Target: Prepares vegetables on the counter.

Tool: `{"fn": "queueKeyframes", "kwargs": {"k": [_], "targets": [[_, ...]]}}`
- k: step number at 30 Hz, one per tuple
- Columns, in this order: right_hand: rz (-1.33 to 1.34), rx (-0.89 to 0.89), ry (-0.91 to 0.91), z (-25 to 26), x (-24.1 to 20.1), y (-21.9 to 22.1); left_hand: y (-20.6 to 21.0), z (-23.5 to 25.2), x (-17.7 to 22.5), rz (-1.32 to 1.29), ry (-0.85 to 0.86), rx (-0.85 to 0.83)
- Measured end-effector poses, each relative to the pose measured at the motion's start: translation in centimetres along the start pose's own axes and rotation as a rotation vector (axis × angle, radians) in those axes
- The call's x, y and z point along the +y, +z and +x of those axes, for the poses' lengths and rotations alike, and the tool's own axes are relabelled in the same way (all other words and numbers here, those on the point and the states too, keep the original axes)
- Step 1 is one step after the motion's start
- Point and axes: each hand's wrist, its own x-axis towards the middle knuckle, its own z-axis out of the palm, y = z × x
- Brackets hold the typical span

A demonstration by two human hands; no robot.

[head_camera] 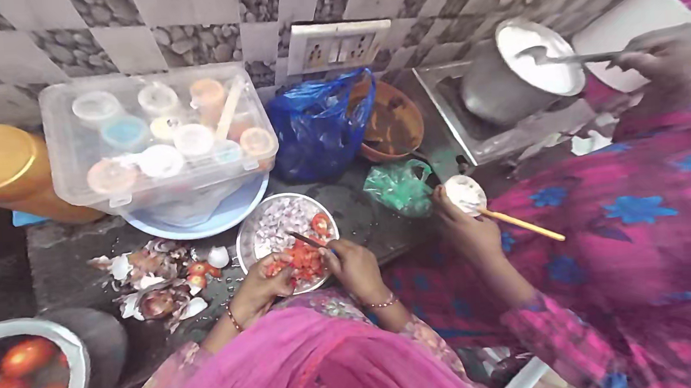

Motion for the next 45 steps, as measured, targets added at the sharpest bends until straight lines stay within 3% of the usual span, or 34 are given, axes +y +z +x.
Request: {"fn": "queueKeyframes", "kwargs": {"k": [4,7,10,15,24,29,33,38,41,45], "targets": [[0.493,-0.133,-0.076,-0.2,0.1,-0.2,-0.4,-0.1,0.3,0.074,0.086,-0.111],[0.606,-0.263,-0.156,-0.7,-0.2,-0.1,-0.8,0.0,0.4,0.054,0.105,-0.264],[0.570,-0.310,-0.247,-0.7,-0.4,0.6,-0.5,-0.3,0.6,0.041,0.050,-0.290],[0.565,-0.221,-0.362,-0.6,-0.8,1.7,-0.6,-0.3,0.5,-0.032,0.003,-0.299],[0.529,-0.211,-0.284,-1.1,-1.0,2.7,-0.9,0.4,-0.5,0.000,0.043,-0.303],[0.379,-0.087,-0.173,-1.1,-1.4,1.9,-0.1,0.6,0.0,-0.053,0.066,-0.158],[0.099,0.073,-0.121,-0.2,-0.8,0.4,-0.3,1.2,0.6,0.369,0.127,0.129],[-0.114,0.036,-0.128,1.2,-0.3,-0.5,0.1,1.5,1.1,0.575,0.066,0.075],[-0.158,-0.006,-0.112,1.7,0.1,0.1,0.5,1.1,1.4,0.358,0.023,0.041],[0.002,-0.022,-0.014,1.5,-0.3,-0.5,0.5,0.6,1.0,-0.371,-0.013,-0.030]]}}
